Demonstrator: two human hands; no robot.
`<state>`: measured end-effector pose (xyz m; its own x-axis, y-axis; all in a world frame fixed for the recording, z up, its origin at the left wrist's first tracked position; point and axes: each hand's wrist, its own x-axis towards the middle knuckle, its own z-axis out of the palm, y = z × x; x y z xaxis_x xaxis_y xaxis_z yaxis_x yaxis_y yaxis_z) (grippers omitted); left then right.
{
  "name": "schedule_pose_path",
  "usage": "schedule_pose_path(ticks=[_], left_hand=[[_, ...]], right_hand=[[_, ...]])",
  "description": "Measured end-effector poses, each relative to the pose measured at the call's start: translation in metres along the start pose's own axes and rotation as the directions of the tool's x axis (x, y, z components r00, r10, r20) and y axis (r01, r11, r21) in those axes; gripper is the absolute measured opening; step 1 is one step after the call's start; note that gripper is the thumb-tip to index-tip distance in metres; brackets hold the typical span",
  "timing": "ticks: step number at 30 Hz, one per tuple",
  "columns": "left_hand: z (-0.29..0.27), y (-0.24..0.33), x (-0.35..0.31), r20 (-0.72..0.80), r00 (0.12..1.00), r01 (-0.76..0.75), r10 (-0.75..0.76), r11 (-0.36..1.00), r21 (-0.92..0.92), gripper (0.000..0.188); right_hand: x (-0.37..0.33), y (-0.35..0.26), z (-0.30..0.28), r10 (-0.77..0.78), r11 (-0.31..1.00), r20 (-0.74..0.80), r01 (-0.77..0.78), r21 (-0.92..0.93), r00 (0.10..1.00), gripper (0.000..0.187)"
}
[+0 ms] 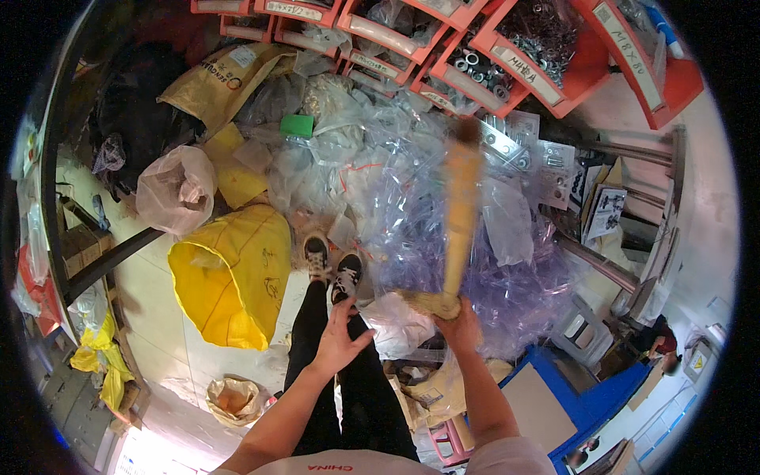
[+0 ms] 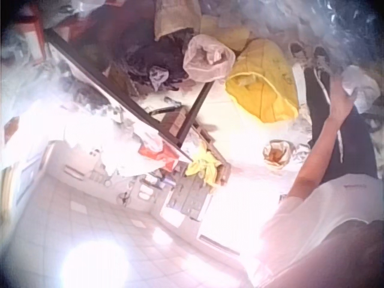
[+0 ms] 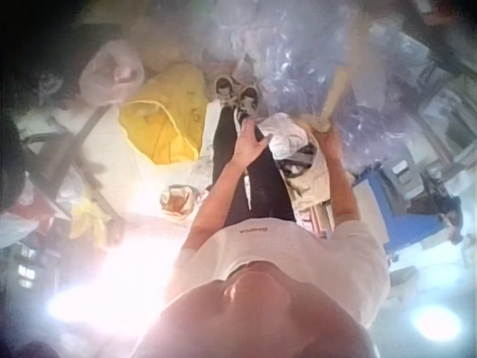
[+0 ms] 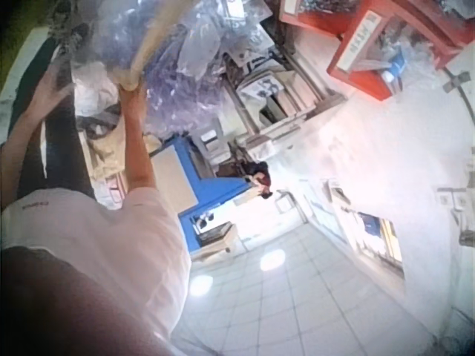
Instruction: The person sorts through a large pile of plastic bags and cardboard boxes on the floor of a cluttered room. They pick up various bags, open them to check contents, and move them around. The person also uses a broom to sweep some items.
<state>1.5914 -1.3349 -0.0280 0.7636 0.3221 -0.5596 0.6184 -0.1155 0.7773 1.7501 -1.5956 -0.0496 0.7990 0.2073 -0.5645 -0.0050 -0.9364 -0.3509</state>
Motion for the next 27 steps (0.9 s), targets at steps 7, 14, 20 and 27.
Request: schedule_pose_path(ticks=[7, 14, 20, 27], left_hand=[[-0.078, 0.104, 0.008, -0.285, 0.954, -0.173, -0.095, 0.602, -0.779, 0.076], [-0.139, 0.137, -0.018, -0.506, 0.857, -0.435, 0.095, 0.660, -0.613, 0.020], [-0.103, 0.144, -0.007, 0.108, 0.833, -0.488, 0.543, 0.812, -0.321, 0.025], [-0.102, 0.212, -0.024, -0.097, 0.782, -0.587, 0.615, 0.677, -0.443, 0.026]], right_hand=[[0.031, -0.107, -0.002, -0.435, 0.808, 0.412, 0.549, -0.213, 0.801, 0.061], [0.043, -0.192, 0.005, -0.077, 0.987, -0.220, 0.105, 0.118, 0.972, 0.061], [0.006, -0.212, 0.013, -0.094, -0.208, 0.781, -0.780, 0.591, 0.617, 0.034], [-0.011, -0.238, -0.023, -0.393, -0.911, 0.493, -0.402, -0.092, 0.776, 0.012]])
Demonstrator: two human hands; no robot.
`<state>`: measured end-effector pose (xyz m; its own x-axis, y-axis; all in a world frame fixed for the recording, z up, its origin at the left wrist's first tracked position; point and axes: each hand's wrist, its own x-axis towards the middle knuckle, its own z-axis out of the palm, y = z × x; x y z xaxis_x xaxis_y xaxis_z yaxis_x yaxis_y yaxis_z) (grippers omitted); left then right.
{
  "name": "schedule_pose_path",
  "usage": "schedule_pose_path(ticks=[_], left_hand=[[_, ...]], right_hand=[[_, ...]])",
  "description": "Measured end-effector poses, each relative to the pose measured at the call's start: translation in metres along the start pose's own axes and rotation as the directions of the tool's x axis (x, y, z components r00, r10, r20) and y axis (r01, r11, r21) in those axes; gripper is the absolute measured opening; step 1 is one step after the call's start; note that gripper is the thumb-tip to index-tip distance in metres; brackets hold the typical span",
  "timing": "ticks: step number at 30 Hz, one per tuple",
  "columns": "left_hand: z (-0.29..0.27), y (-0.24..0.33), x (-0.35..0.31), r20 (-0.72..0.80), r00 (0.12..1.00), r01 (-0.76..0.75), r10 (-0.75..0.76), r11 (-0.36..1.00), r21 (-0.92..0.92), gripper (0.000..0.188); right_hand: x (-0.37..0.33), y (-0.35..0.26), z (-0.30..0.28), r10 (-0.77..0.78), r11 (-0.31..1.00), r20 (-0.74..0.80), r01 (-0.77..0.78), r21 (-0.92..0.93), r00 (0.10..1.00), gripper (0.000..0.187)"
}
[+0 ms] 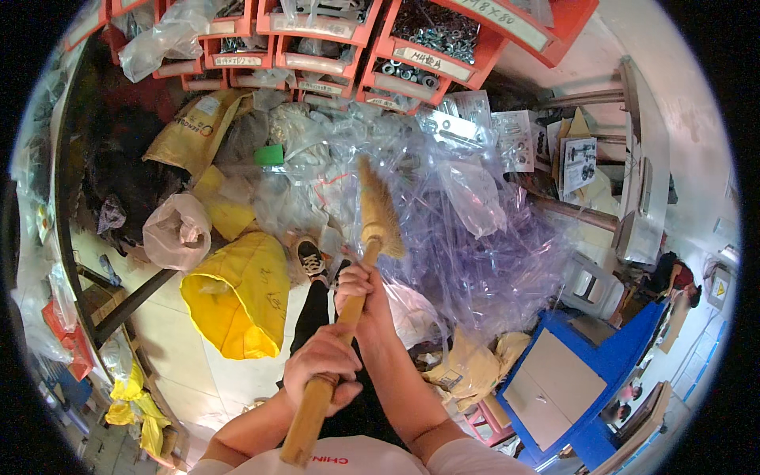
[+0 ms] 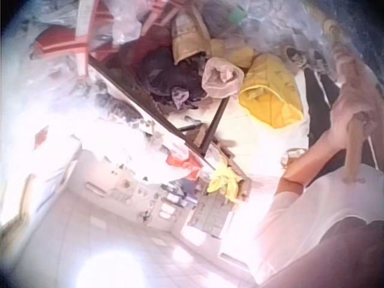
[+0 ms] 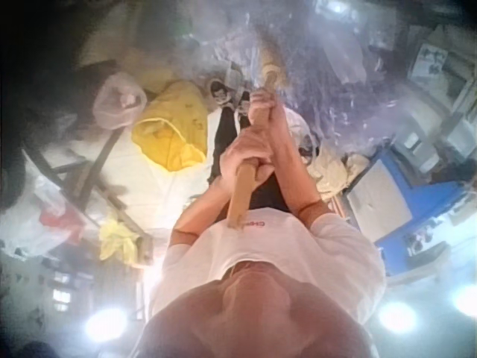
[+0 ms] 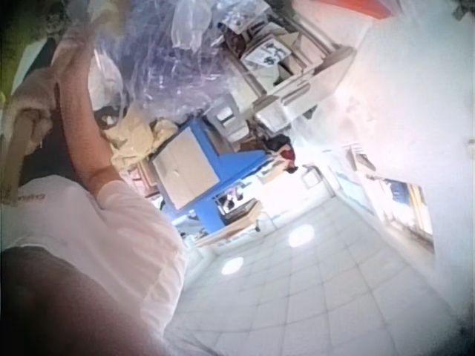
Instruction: The person sorts through a large pile of plastic bags and cardboard boxes on the floor of a cluttered room. They pick up various bags, open them to check contents, and move them around. The person also uses a broom to sweep some items.
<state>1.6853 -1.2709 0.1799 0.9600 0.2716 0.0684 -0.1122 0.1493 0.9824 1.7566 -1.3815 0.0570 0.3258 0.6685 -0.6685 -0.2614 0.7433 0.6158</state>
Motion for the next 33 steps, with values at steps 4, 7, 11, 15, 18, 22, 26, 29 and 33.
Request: schedule_pose_path(ticks=[4, 7, 11, 15, 18, 22, 26, 29, 33], left_hand=[[0.031, 0.017, 0.008, -0.065, 0.993, -0.102, 0.101, 0.994, -0.023, 0.030], [0.049, -0.009, 0.007, -0.014, 0.993, -0.113, 0.114, 0.991, 0.076, 0.022], [0.067, -0.095, 0.014, 0.352, 0.936, -0.084, 0.010, 0.977, 0.197, 0.016], [0.108, -0.143, -0.004, 0.645, 0.764, -0.088, -0.018, 0.987, 0.132, 0.010], [0.142, -0.151, -0.031, 0.679, 0.733, 0.009, -0.040, 0.999, 0.049, 0.011], [0.174, -0.155, -0.073, 0.770, 0.637, 0.082, -0.035, 0.996, -0.023, 0.013], [0.205, -0.169, -0.121, 0.845, 0.528, 0.220, -0.085, 0.975, -0.040, 0.014], [0.224, -0.181, -0.154, 0.862, 0.497, 0.298, -0.100, 0.952, -0.061, 0.015], [0.220, -0.184, -0.179, 0.865, 0.490, 0.339, -0.109, 0.938, -0.073, 0.015]], right_hand=[[-0.008, -0.001, 0.036, 0.012, 0.997, 0.165, -0.023, 0.067, 0.986, 0.007], [0.005, -0.058, 0.049, 0.017, 0.911, -0.242, -0.115, -0.395, 0.970, 0.011], [0.032, -0.158, 0.015, -0.003, 0.859, -0.386, -0.196, -0.474, 0.922, 0.012], [0.001, -0.230, -0.020, 0.024, 0.955, -0.354, -0.126, -0.267, 0.935, 0.016], [-0.056, -0.248, -0.057, -0.018, 0.997, -0.292, -0.003, -0.071, 0.956, 0.020], [-0.121, -0.263, -0.112, -0.154, 0.988, -0.185, 0.148, -0.046, 0.971, 0.025], [-0.178, -0.284, -0.165, -0.257, 0.963, -0.219, 0.268, 0.018, 0.941, 0.025], [-0.213, -0.299, -0.201, -0.210, 0.971, -0.194, 0.227, 0.071, 0.958, 0.025], [-0.237, -0.304, -0.241, -0.210, 0.965, -0.242, 0.240, 0.103, 0.947, 0.019]])
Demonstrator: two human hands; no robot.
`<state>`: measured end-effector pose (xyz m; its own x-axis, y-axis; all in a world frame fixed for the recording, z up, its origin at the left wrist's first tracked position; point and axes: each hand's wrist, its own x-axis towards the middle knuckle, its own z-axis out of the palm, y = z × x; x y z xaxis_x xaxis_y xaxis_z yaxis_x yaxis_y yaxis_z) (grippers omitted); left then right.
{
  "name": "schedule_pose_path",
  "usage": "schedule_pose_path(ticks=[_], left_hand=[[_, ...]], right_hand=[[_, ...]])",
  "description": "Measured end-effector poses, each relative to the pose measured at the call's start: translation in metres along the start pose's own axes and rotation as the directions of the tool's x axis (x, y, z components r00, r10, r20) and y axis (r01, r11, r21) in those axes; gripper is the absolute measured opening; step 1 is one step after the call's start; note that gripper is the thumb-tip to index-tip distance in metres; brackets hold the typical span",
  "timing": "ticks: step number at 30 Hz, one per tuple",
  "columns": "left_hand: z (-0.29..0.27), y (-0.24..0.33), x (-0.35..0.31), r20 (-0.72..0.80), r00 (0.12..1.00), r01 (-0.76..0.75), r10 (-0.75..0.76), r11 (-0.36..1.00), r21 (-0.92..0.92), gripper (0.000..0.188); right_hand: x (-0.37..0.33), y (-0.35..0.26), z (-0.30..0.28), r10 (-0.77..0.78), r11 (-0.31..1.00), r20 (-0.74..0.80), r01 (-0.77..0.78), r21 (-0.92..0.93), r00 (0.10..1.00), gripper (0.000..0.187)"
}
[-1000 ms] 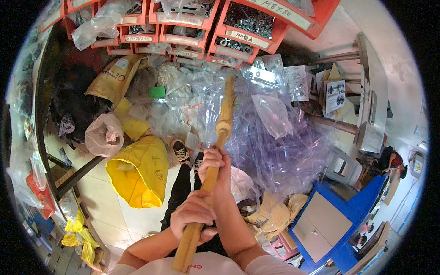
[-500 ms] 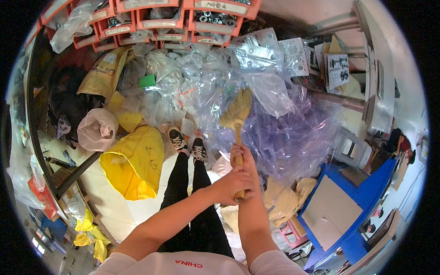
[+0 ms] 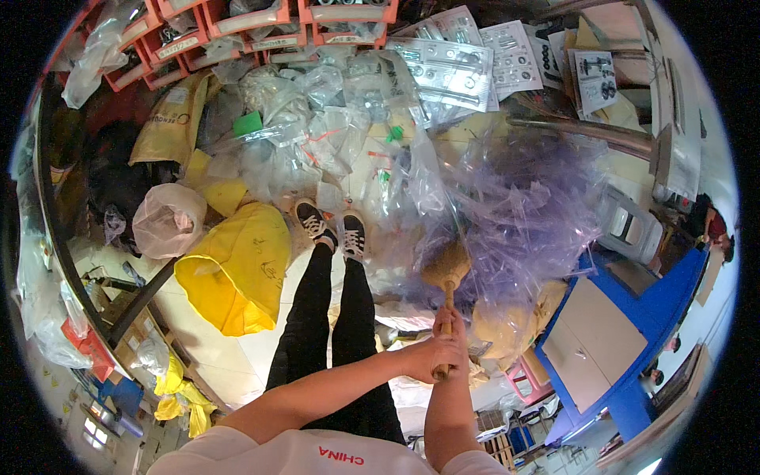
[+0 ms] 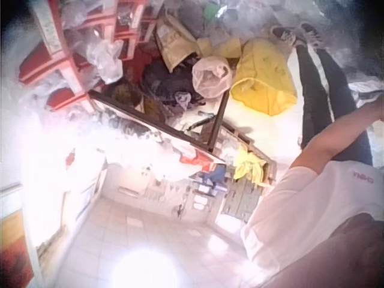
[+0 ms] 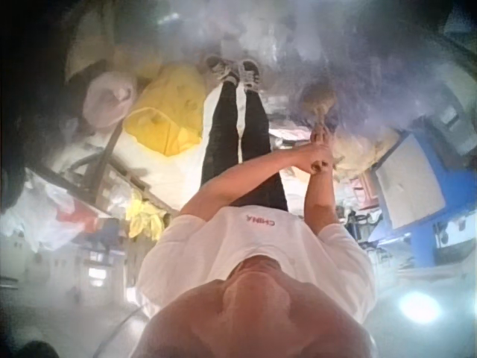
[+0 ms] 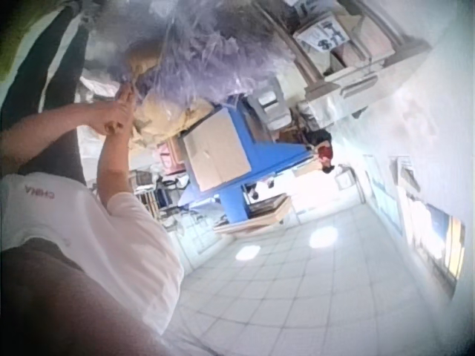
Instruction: The person sorts through a large pile of plastic bags and cardboard boxes on the floor of a cluttered room. They pick up various bags, open them to check contents, and move them around. The person also uses a broom to sweep some items.
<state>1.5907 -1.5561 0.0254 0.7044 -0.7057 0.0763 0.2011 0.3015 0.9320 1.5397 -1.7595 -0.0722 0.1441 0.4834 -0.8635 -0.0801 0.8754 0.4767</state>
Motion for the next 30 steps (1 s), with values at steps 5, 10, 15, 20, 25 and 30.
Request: schedule_pose_path(ticks=[5, 10, 15, 20, 25, 30], left_hand=[[-0.023, 0.028, -0.023, -0.098, 0.992, 0.076, -0.084, 0.994, -0.077, 0.013], [-0.076, 0.110, -0.034, -0.242, 0.964, 0.111, -0.109, 0.994, -0.005, 0.021], [-0.126, 0.219, -0.035, -0.198, 0.962, -0.181, 0.186, 0.983, 0.043, 0.026], [-0.151, 0.264, -0.032, -0.229, 0.909, -0.293, 0.348, 0.925, 0.240, 0.022], [-0.166, 0.204, -0.040, -0.336, 0.894, -0.104, 0.297, 0.867, 0.488, 0.022], [-0.161, 0.108, -0.016, -0.471, 0.869, 0.032, 0.155, 0.931, 0.365, 0.023]], right_hand=[[0.008, 0.028, 0.003, -0.048, 0.999, -0.077, 0.046, -0.028, 0.996, 0.016], [-0.010, 0.140, 0.078, -0.049, 0.996, -0.122, 0.039, -0.078, 0.991, 0.018], [-0.045, 0.281, 0.165, 0.145, 0.971, -0.163, -0.109, 0.211, 0.976, 0.027], [-0.017, 0.340, 0.208, 0.300, 0.946, 0.032, -0.302, 0.116, 0.953, 0.016], [0.071, 0.304, 0.205, 0.419, 0.904, 0.065, -0.423, 0.066, 0.906, 0.016], [0.131, 0.212, 0.167, 0.293, 0.956, 0.067, -0.292, -0.027, 0.954, 0.022]])
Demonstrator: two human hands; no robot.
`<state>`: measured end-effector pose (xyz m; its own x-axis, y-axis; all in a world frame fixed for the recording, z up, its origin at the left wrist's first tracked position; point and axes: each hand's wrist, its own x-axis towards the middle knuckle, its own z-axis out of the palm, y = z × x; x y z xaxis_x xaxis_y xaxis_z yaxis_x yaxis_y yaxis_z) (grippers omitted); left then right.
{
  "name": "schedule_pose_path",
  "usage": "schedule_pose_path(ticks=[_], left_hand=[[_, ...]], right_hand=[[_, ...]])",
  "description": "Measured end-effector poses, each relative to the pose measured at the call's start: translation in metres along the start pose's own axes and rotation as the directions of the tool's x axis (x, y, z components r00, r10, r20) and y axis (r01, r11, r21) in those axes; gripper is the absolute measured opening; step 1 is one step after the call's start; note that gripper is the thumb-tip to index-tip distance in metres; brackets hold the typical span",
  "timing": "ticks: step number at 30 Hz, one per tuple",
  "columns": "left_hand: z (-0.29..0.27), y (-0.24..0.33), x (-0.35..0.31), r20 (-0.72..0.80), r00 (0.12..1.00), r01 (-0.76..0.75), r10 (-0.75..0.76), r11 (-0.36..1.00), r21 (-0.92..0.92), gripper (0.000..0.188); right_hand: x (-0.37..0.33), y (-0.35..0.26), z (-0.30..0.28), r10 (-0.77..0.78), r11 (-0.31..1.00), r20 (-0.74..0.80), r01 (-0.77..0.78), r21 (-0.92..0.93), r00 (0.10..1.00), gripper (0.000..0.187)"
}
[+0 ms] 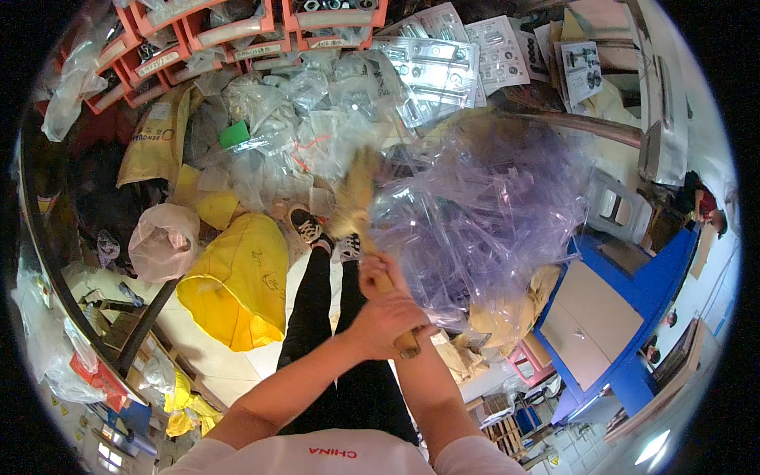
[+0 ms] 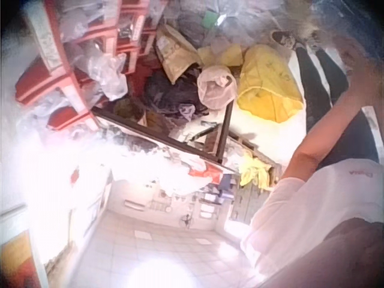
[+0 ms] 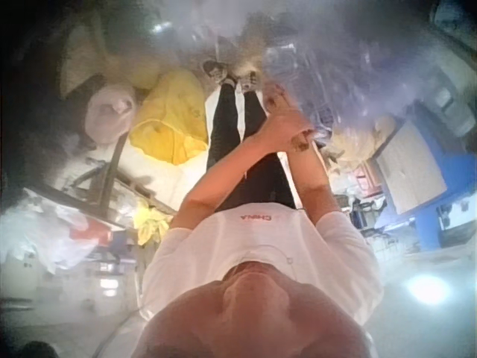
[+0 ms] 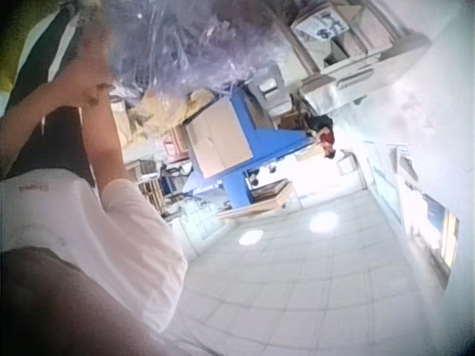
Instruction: The person sorts through a large pile of plastic bags and cardboard boxes on the floor of a cluttered room. They pick up various bags, open them to check contents, and move them around. The person also uses a broom to sweep some items.
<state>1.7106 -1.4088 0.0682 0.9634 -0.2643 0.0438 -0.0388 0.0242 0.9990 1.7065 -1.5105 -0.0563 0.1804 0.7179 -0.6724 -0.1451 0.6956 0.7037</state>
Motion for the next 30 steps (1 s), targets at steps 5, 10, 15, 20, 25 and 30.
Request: schedule_pose_path(ticks=[5, 10, 15, 20, 25, 30], left_hand=[[0.073, -0.016, -0.022, 0.354, 0.935, 0.105, -0.002, 0.957, -0.271, 0.018], [0.151, -0.015, -0.031, 0.392, 0.920, 0.217, -0.020, 0.859, -0.464, 0.021], [0.159, -0.011, -0.053, 0.527, 0.848, 0.177, 0.058, 0.906, -0.385, 0.023], [0.099, 0.028, -0.070, 0.633, 0.774, 0.216, 0.003, 0.939, -0.269, 0.051], [0.019, 0.033, -0.060, 0.446, 0.873, 0.264, -0.197, 0.960, -0.092, 0.051], [-0.048, 0.001, -0.061, 0.210, 0.800, 0.555, -0.562, 0.826, 0.097, 0.031]], right_hand=[[-0.107, -0.077, -0.068, -0.251, 0.968, -0.008, 0.252, 0.019, 0.968, 0.027], [-0.200, -0.119, -0.109, -0.517, 0.856, 0.020, 0.518, -0.009, 0.856, 0.019], [-0.216, -0.103, -0.118, -0.493, 0.870, -0.041, 0.491, -0.045, 0.869, 0.015], [-0.208, -0.032, -0.104, -0.347, 0.938, -0.212, 0.339, -0.074, 0.914, 0.013], [-0.251, 0.035, -0.069, -0.201, 0.980, -0.235, 0.197, -0.038, 0.951, 0.011], [-0.271, 0.089, -0.040, -0.067, 0.961, -0.331, -0.028, -0.275, 0.941, 0.003]])
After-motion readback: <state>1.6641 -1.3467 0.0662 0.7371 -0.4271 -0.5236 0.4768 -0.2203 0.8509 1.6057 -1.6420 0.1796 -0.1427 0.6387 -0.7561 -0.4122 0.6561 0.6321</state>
